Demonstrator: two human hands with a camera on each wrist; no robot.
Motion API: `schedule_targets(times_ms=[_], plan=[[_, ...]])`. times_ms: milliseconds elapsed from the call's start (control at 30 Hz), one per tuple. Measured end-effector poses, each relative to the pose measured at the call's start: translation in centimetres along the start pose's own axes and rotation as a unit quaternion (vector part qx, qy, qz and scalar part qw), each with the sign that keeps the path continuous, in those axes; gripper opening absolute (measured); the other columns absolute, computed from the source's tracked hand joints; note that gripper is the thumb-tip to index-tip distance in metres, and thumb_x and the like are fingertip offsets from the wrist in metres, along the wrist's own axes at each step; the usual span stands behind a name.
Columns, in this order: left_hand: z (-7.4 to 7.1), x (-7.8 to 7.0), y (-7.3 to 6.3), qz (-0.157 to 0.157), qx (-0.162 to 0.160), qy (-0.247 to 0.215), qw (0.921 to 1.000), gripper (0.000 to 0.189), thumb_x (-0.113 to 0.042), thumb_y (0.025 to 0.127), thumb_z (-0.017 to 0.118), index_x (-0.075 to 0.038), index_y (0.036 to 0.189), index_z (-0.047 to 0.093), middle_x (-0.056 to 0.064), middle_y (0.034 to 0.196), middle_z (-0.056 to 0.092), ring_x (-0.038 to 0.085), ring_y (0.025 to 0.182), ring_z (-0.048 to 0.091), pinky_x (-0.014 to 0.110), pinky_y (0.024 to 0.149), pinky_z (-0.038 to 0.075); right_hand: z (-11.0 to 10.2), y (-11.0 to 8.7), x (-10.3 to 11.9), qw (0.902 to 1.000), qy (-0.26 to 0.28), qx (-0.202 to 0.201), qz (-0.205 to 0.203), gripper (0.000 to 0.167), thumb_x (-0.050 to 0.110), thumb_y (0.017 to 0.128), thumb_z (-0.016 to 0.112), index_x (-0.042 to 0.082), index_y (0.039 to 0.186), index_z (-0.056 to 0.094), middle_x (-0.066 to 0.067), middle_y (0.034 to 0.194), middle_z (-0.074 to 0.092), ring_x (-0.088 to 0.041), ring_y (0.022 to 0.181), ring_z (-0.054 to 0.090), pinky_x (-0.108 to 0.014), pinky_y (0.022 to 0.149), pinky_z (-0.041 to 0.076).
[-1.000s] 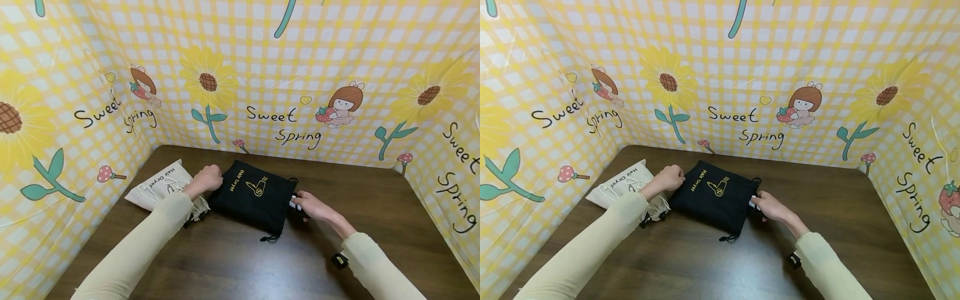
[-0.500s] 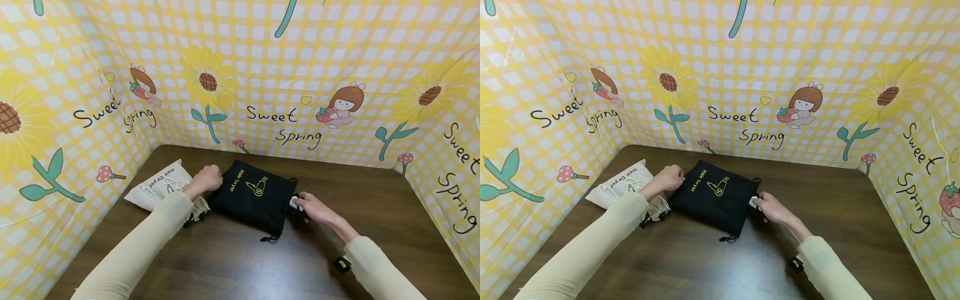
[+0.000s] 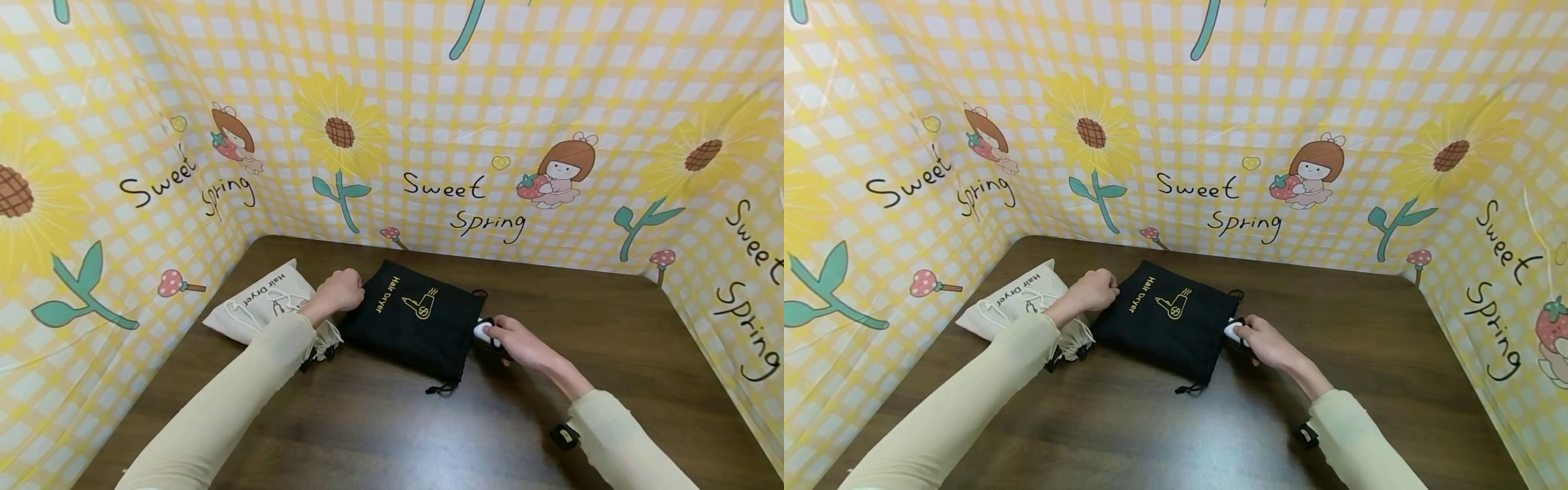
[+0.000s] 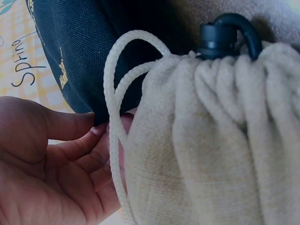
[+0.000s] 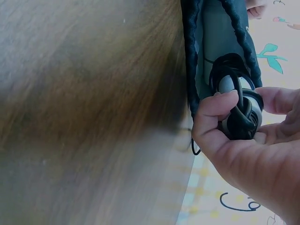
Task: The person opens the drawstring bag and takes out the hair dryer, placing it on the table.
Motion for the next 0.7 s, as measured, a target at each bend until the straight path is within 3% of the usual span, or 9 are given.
schedule_targets(times_ms=[200,700], plan=[[-0.1,0.0,-0.1,0.003,-0.001,0.0,1.0,0.043,-0.013,0.104,0.05,-0.014,0.062,0.04,-0.001,0.058,0.026,0.017,0.053,0.024,0.031,0.05,0.025,-0.1,-0.5,0.0,1.0,0.005,0.002,-0.007,0.028,0.021,0.114,0.046,-0.006,0.112,0.052,-0.011,0.087,0.052,-0.021,0.058,0.045,-0.038,0.06,0.047],[0.1,-0.1,0.1,-0.001,0.004,-0.001,1.0,0.043,-0.012,0.105,0.049,-0.014,0.063,0.04,-0.001,0.058,0.026,0.016,0.052,0.022,0.031,0.049,0.025,-0.6,-1.3,-0.7,0.9999,0.014,0.001,0.004,0.032,0.022,0.114,0.045,-0.008,0.121,0.051,-0.013,0.092,0.054,-0.022,0.06,0.045,-0.037,0.06,0.047]])
Point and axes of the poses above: each hand's wrist, its own y-axis towards the middle knuckle, its own z-axis out of the palm, x = y × z, the point moved 5 cm from there along y, towards the middle knuckle
